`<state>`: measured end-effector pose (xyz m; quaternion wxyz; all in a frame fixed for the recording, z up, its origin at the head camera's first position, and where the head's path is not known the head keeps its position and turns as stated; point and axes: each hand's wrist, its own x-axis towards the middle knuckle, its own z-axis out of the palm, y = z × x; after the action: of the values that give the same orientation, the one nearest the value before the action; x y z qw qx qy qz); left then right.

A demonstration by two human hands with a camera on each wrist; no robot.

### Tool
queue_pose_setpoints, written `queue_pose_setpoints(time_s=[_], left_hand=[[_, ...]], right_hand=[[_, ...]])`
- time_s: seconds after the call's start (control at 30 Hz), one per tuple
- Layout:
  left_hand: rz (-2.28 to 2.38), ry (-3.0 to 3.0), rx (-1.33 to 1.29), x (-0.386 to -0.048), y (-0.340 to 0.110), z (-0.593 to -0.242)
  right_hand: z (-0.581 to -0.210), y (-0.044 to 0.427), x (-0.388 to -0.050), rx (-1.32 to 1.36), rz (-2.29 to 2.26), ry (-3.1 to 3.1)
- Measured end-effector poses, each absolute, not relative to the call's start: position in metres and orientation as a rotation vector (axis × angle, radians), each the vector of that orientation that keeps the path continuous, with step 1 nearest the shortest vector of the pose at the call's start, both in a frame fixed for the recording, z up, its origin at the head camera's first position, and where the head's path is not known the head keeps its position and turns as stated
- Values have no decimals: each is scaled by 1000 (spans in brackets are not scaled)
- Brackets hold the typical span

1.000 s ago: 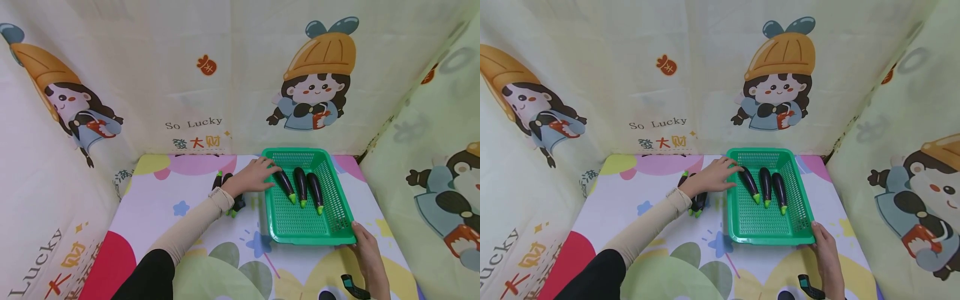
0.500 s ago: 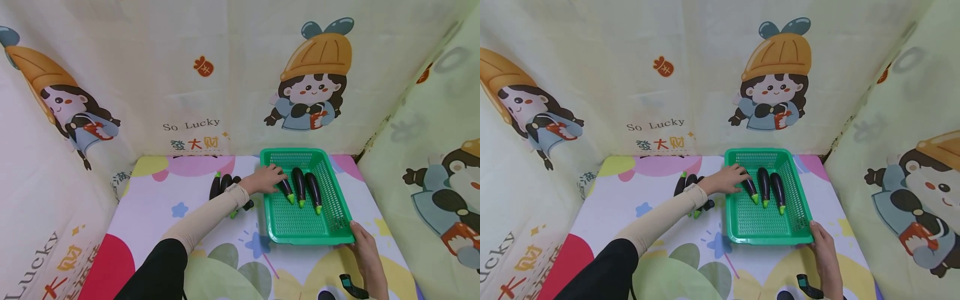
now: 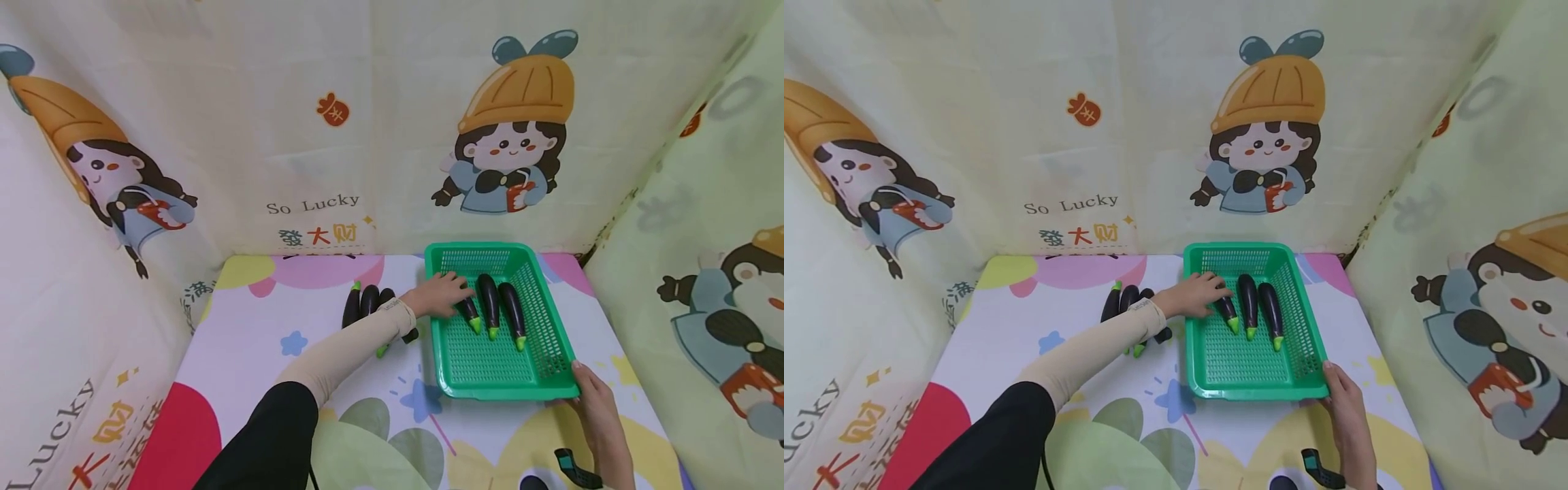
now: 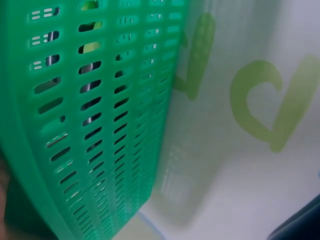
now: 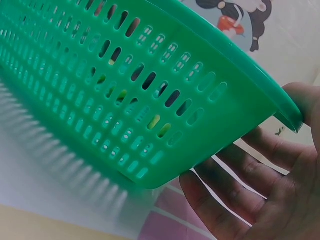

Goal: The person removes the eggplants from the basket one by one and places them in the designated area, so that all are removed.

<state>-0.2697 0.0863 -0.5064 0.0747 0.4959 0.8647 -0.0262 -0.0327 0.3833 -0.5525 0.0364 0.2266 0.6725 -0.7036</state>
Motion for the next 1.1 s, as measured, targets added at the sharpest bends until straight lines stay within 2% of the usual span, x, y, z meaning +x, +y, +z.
queue_pose_setpoints(time_s=[1.1], left_hand=[[-269, 2548, 1464, -273, 107, -521]], right_hand=[[-552, 383, -33, 704, -2171, 2043]])
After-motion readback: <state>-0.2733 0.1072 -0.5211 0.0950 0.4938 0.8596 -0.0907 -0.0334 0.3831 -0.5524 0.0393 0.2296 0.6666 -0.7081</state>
